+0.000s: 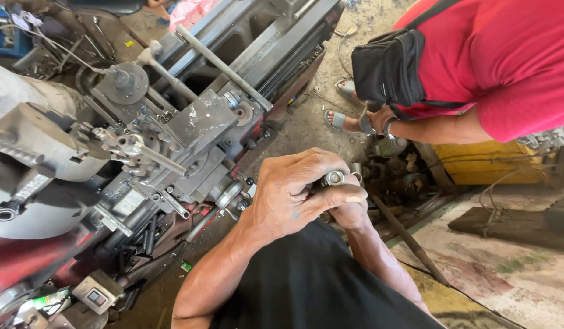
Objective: The person operates a metal lathe, adjusting the tool post and carriage while machining a cylindrical metal rod. They repeatedly remove the rod to inspect its surface and then reposition it for further machining.
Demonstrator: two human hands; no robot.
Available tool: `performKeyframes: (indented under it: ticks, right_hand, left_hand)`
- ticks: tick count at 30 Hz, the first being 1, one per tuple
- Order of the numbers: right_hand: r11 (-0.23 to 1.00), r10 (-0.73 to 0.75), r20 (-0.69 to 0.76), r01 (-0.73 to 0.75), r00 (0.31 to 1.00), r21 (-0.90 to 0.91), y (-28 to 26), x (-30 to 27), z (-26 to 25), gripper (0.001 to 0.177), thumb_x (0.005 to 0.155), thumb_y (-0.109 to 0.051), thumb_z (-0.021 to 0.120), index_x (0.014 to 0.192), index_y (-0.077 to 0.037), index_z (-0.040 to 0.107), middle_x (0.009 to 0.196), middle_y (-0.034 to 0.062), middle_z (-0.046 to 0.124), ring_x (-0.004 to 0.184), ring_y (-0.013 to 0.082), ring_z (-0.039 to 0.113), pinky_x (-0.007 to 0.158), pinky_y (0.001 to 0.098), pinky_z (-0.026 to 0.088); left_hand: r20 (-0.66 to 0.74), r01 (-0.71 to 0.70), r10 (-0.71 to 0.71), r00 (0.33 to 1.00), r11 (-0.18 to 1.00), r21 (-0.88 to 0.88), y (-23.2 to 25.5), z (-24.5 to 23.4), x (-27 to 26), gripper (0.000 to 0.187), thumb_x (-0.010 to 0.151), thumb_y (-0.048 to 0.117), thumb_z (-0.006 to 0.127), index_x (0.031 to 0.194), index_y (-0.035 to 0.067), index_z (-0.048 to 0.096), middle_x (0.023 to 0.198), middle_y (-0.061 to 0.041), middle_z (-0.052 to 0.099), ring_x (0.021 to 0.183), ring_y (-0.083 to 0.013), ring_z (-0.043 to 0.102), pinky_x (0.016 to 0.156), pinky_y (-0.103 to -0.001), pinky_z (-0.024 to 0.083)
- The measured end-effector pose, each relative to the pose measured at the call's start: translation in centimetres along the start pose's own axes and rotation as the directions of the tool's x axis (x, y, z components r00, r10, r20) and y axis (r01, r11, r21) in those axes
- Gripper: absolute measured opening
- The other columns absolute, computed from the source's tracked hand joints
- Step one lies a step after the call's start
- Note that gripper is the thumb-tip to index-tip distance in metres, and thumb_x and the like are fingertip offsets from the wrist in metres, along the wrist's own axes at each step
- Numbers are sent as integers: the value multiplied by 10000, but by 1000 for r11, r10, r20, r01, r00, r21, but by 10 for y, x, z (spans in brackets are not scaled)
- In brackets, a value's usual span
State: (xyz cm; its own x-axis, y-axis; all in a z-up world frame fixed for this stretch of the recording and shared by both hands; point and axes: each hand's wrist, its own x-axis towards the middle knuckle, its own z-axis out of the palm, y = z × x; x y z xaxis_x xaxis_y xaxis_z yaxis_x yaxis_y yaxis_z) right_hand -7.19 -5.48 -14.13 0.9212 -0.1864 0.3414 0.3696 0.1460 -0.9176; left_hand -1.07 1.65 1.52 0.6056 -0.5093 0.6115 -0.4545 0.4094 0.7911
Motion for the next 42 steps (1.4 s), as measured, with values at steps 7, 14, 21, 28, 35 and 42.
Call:
performKeyframes:
  ticks: [7, 14, 21, 28, 35, 42]
  right_hand:
    - [998, -3, 139, -7, 990, 70, 7, 30, 16, 358, 960, -439, 597, 968, -81, 585, 839, -14, 526, 774, 111, 501, 661, 288, 438]
    - [998, -8, 172, -4, 985, 65, 6, 48, 9, 259, 993, -355, 588, 973, -97, 601, 835, -42, 516, 760, 86, 477, 666, 284, 428]
    - [995, 58, -17, -59, 998, -81, -44, -2, -34, 180, 1021, -283, 580, 978, -111, 615, 832, -66, 507, 748, 65, 457, 669, 282, 419]
    - [997, 70, 61, -73, 996, 39, -61, 12, -24, 485, 1001, -539, 632, 1128, -80, 541, 1065, 24, 591, 951, 146, 563, 827, 325, 479]
    - [992, 119, -25, -118, 993, 46, -70, 11, -13, 309, 978, -325, 720, 1028, -142, 476, 973, -52, 519, 913, 56, 446, 790, 274, 387]
    - [958, 164, -78, -140, 983, 252, -53, 9, -1, 413, 996, -372, 715, 1116, -102, 426, 864, -7, 493, 760, 80, 495, 662, 250, 393]
  left_hand:
    - [5, -16, 16, 1000, 1000, -2, -1, 1, -1, 213, 909, 233, 797, 1010, 72, 703, 862, -100, 722, 738, -289, 750, 671, -369, 619]
    - [126, 5, -27, 992, 986, 167, 1, -15, -7, 271, 960, 195, 765, 1175, 66, 662, 1065, -107, 766, 858, -182, 774, 722, -279, 608]
    - [76, 33, -48, 996, 983, 182, -2, -23, -7, 134, 861, -2, 794, 915, 7, 671, 849, -100, 699, 709, -191, 681, 687, -278, 538]
    - [109, -1, -16, 994, 988, 156, -9, -29, -10, 197, 879, 129, 793, 1007, 22, 686, 895, -85, 725, 772, -210, 729, 686, -279, 573]
    - [6, 70, -72, 997, 990, 120, 15, -28, 3, 33, 907, 42, 673, 915, 16, 692, 807, -87, 734, 699, -179, 740, 705, -277, 585]
    - [-78, 81, -73, 994, 991, 110, -4, -33, -2, 127, 922, 103, 645, 930, -22, 667, 846, -127, 718, 769, -230, 728, 716, -296, 590]
